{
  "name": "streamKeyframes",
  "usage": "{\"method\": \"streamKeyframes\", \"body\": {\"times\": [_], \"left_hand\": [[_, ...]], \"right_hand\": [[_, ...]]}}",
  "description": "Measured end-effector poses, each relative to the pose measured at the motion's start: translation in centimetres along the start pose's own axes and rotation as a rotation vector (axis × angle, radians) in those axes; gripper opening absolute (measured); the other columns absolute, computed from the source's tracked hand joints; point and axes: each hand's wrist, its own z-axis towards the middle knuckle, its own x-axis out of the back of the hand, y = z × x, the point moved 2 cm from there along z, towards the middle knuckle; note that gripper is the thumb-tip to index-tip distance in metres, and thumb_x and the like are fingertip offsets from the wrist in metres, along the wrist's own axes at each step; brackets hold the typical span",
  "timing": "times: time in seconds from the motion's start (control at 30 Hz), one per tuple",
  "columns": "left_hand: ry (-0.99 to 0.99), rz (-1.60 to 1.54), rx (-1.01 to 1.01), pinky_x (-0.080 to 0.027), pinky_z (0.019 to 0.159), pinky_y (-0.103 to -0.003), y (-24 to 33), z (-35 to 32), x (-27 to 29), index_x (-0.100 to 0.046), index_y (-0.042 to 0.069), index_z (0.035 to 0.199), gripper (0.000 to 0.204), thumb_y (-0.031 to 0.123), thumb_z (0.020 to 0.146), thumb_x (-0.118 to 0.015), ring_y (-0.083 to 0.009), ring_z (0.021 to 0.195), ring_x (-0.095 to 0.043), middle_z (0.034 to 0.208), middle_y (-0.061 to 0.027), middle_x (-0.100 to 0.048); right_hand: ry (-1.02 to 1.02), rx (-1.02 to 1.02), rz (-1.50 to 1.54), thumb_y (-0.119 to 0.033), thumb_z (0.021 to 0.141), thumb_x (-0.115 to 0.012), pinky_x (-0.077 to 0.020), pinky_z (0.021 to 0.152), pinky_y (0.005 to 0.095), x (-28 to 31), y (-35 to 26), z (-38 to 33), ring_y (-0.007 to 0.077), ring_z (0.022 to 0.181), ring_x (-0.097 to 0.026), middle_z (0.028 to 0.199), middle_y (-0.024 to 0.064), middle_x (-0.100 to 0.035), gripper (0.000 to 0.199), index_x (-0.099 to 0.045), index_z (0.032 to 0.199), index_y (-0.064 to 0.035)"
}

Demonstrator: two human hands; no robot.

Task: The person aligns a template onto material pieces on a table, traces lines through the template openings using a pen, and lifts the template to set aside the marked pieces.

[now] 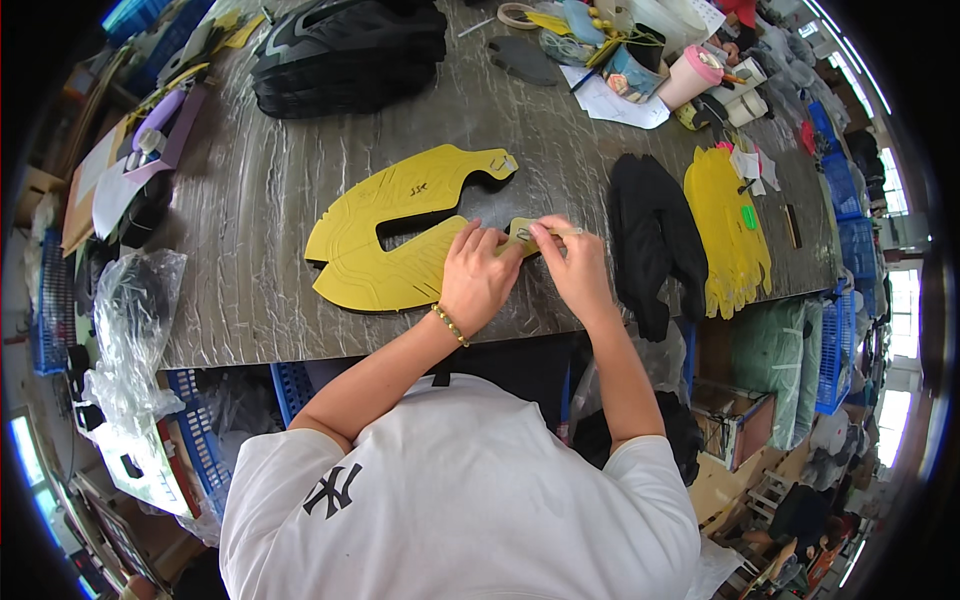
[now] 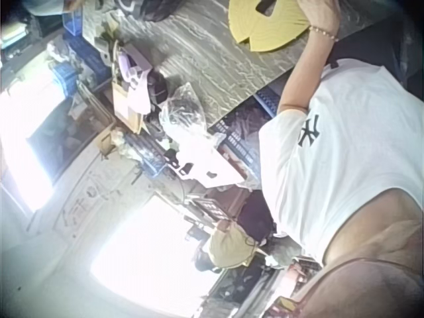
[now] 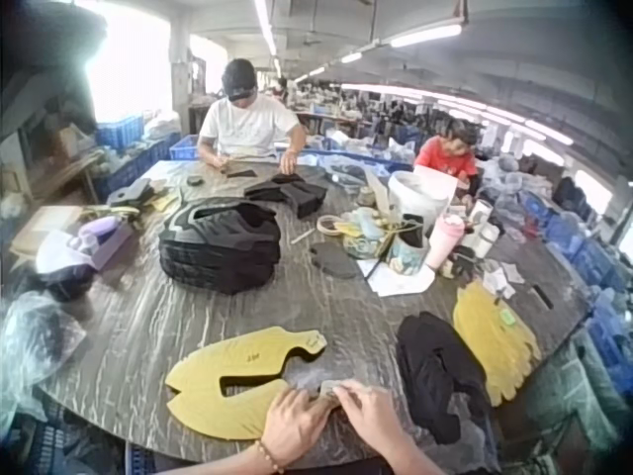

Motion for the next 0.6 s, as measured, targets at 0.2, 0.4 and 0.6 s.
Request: {"method": "streamKeyframes", "body": {"times": [0.2,0.4,0.6], "left_hand": [[-0.006,-0.011,0.003,-0.041,0.102,-0.044,-0.1,0.0,0.1,-0.065,0.009,0.087,0.007,0.013,0.081,-0.064,-0.0256,0.089,-0.059,0.088,-0.0081,-0.059],[-0.039,0.015,0.004,-0.040,0.103,-0.044,0.2,0.1,0.1,-0.064,0.010,0.092,0.011,0.013,0.081,-0.063,-0.0253,0.090,-0.058,0.088,-0.0084,-0.057],[-0.062,0.073,-0.017,-0.038,0.104,-0.045,0.3,-0.1,0.0,-0.065,0.013,0.100,0.021,0.011,0.080,-0.062,-0.0255,0.091,-0.056,0.089,-0.0087,-0.054]], "right_hand": [[-0.113,-0.118,-0.074,-0.011,0.093,-0.060,-0.0526,0.067,0.0297,1.5,-0.9,0.1,0.0214,0.073,-0.069,0.083,0.0147,-0.068,0.018,-0.064,0.094,0.0067],[-0.049,-0.088,0.060,-0.012,0.094,-0.059,-0.0528,0.068,0.0288,1.1,-0.2,0.5,0.0180,0.075,-0.069,0.083,0.0132,-0.069,0.019,-0.064,0.096,0.0067],[-0.102,-0.107,0.059,-0.012,0.094,-0.059,-0.0531,0.069,0.0287,0.9,-0.5,0.9,0.0187,0.076,-0.069,0.084,0.0139,-0.069,0.020,-0.064,0.096,0.0074]]}}
